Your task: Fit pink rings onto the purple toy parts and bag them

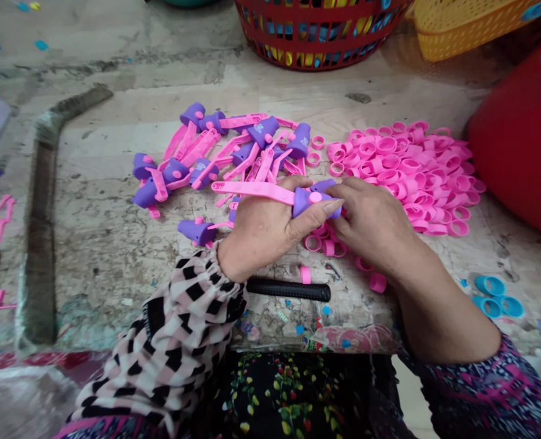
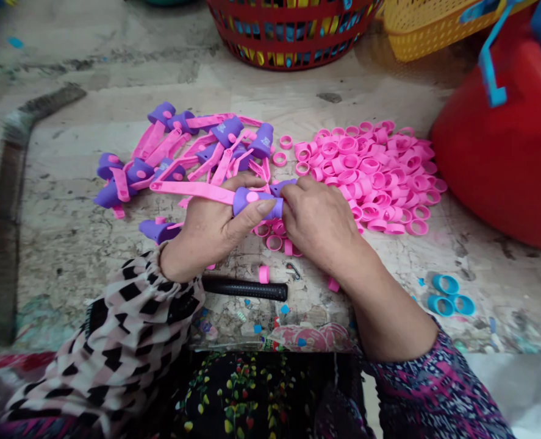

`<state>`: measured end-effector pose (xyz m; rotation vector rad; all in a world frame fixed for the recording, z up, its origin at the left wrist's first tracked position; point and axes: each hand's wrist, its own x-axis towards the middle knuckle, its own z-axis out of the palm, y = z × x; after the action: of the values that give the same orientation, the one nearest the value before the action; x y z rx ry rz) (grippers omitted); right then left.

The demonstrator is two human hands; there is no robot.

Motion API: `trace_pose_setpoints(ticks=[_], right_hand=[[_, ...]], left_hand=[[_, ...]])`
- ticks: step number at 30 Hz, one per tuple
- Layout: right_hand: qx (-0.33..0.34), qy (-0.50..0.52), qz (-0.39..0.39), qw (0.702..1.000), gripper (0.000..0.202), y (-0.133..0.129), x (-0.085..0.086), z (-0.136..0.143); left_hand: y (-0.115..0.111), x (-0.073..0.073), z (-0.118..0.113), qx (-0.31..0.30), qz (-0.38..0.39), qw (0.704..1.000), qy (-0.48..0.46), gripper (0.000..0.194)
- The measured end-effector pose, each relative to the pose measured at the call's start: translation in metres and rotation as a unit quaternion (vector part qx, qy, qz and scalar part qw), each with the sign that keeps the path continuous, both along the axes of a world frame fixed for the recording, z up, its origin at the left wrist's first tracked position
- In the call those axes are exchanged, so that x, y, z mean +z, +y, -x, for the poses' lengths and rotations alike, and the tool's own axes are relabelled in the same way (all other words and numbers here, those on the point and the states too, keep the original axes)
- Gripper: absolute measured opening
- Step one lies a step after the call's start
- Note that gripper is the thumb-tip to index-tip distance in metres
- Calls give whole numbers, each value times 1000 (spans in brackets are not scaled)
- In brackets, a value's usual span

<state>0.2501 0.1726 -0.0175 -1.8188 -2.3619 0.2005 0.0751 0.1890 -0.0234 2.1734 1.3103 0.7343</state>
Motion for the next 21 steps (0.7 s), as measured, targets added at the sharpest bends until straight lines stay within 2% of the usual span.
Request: trace_pose_setpoints(ticks=[21], right_hand=[[4, -1, -1, 1000, 27, 0, -1, 1]], left_hand=[[1, -1, 0, -5, -8, 1000, 9, 50]])
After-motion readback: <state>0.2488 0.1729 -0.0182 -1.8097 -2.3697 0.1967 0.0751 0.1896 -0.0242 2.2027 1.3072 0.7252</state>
